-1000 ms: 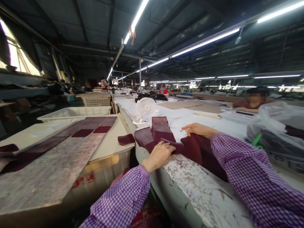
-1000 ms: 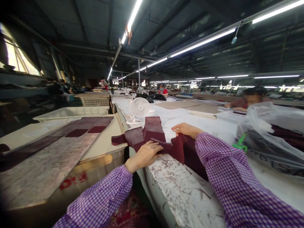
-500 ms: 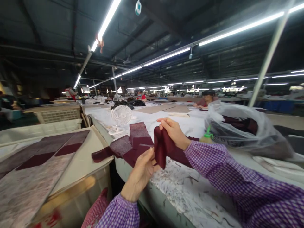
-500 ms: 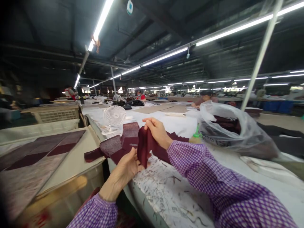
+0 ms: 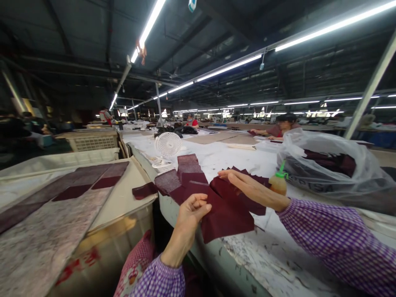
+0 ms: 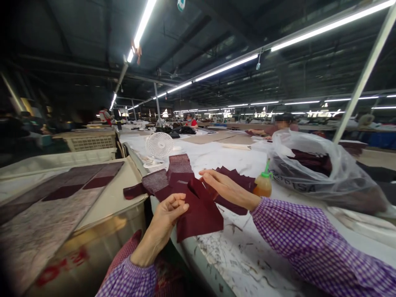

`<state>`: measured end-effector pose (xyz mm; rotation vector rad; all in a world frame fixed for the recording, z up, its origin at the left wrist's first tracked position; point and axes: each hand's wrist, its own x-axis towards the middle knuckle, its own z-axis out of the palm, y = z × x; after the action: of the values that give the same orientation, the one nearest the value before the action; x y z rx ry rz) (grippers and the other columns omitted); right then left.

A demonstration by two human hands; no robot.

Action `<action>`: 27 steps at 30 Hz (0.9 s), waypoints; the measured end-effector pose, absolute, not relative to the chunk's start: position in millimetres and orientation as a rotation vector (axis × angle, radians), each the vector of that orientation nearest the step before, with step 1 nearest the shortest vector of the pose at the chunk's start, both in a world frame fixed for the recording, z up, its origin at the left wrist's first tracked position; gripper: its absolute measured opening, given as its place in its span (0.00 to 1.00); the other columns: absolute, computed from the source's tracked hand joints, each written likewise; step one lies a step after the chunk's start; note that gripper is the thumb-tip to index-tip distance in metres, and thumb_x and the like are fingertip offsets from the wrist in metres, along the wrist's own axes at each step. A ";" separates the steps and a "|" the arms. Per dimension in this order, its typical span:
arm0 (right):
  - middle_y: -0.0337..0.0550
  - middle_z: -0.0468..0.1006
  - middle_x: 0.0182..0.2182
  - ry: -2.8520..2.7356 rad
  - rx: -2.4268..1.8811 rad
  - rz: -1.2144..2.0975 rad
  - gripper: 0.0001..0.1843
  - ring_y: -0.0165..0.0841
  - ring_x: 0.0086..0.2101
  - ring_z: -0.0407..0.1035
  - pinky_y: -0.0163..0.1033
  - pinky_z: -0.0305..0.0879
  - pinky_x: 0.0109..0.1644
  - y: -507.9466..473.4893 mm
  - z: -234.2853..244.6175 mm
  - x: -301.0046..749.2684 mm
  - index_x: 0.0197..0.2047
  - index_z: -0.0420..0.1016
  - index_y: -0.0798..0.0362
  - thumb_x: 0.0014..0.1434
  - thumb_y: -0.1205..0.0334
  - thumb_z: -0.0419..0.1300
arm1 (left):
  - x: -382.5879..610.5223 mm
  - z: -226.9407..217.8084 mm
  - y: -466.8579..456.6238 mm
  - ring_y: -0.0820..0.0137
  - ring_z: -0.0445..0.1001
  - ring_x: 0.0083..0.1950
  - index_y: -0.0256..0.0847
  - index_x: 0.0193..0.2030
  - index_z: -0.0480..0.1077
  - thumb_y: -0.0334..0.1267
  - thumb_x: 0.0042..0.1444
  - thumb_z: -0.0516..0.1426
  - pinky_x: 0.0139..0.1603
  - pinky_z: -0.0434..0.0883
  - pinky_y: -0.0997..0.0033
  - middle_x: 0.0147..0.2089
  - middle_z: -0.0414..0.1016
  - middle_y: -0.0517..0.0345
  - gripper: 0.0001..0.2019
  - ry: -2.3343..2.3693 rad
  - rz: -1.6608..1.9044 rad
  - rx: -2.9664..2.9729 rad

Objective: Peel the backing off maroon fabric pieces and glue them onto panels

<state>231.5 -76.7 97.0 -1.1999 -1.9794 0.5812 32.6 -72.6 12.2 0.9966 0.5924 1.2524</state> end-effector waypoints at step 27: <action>0.44 0.75 0.39 -2.055 -1.278 0.662 0.28 0.35 0.37 0.70 0.43 0.67 0.43 -93.4 82.2 220.5 0.54 0.65 0.52 0.51 0.54 0.62 | 35.5 21.9 -77.7 0.75 0.68 0.25 0.35 0.28 0.70 0.47 0.42 0.64 0.26 0.64 0.78 0.25 0.72 0.59 0.16 0.661 1.113 1.223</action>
<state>220.5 -93.4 82.2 -1.2783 -2.0546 0.6617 35.5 -77.7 21.9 1.2226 0.6614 1.1132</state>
